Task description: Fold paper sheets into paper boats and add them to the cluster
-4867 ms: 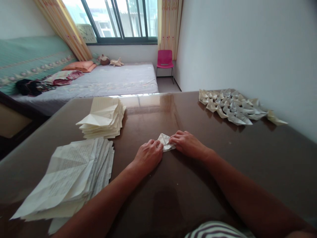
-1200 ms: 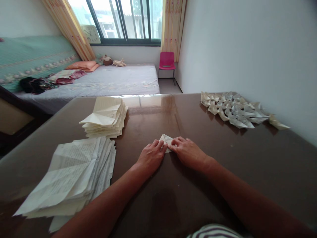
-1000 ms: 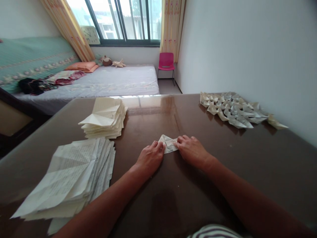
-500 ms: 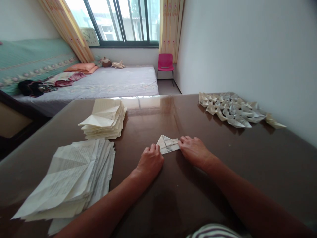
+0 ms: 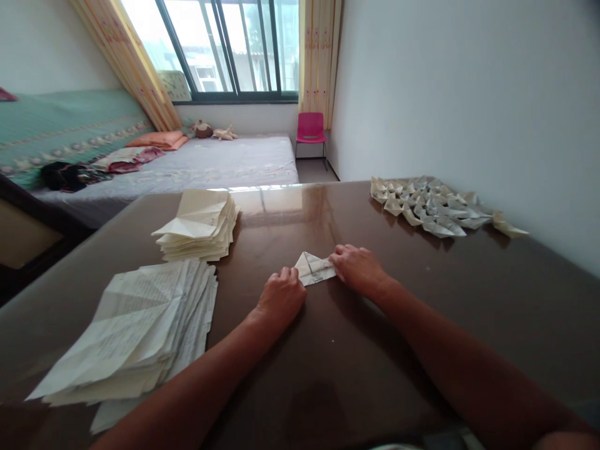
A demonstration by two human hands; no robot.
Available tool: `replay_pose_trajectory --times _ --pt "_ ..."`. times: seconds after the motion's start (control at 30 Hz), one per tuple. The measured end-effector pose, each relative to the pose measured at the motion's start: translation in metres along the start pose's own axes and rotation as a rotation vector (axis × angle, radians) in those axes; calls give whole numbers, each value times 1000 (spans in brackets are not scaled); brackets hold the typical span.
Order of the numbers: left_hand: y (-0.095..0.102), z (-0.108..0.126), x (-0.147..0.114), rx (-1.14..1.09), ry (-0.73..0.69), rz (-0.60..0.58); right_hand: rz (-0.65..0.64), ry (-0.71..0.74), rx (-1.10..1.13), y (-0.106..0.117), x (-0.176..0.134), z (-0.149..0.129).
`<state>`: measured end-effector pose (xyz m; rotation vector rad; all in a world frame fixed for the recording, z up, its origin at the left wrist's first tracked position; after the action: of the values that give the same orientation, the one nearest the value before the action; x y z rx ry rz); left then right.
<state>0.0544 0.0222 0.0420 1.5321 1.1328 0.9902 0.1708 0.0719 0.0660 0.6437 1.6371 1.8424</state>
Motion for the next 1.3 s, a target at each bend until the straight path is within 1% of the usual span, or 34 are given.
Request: replay_pose_trajectory --times 0.07,0.13,0.27,0.33,0.47,0.67,0.77,0.87,1.03,1.13,1.23,1.3 --pt "0 -2 0 -4 2 12 25 31 15 0 3 -5" --pt "1 -4 0 -7 7 20 10 47 35 -3 5 -8" --pt "2 -9 3 -26 18 58 -46 -11 33 -8 5 1" --pt "2 -13 4 -39 26 81 -47 -45 30 -8 3 8" --pt "1 -17 4 -61 32 117 -24 -64 65 -11 2 16" --pt "3 -6 0 -106 -47 177 90 -125 177 -24 6 29" --pt "3 -4 0 -110 -61 175 134 -97 300 -35 13 37" --pt "2 -5 0 -111 -56 182 171 -56 440 -41 17 43" --pt "4 -5 0 -109 -45 222 232 -66 684 -41 18 48" --pt "5 -5 0 -109 -45 237 274 -79 897 -42 19 46" --pt "5 -5 0 -108 -30 235 245 -111 1123 -49 21 43" --pt "6 -5 0 -121 -11 233 235 -135 1172 -50 22 41"
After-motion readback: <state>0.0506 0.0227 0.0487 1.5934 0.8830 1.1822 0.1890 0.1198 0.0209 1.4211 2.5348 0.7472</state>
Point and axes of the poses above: each hand's wrist, its own x-axis towards the middle knuckle, its own y-axis out of the back of the hand, z = x × y, the point moved 7 cm from there along x, towards the middle knuckle, and after that the axes turned 12 degrees about y, right-handed, at the moved point
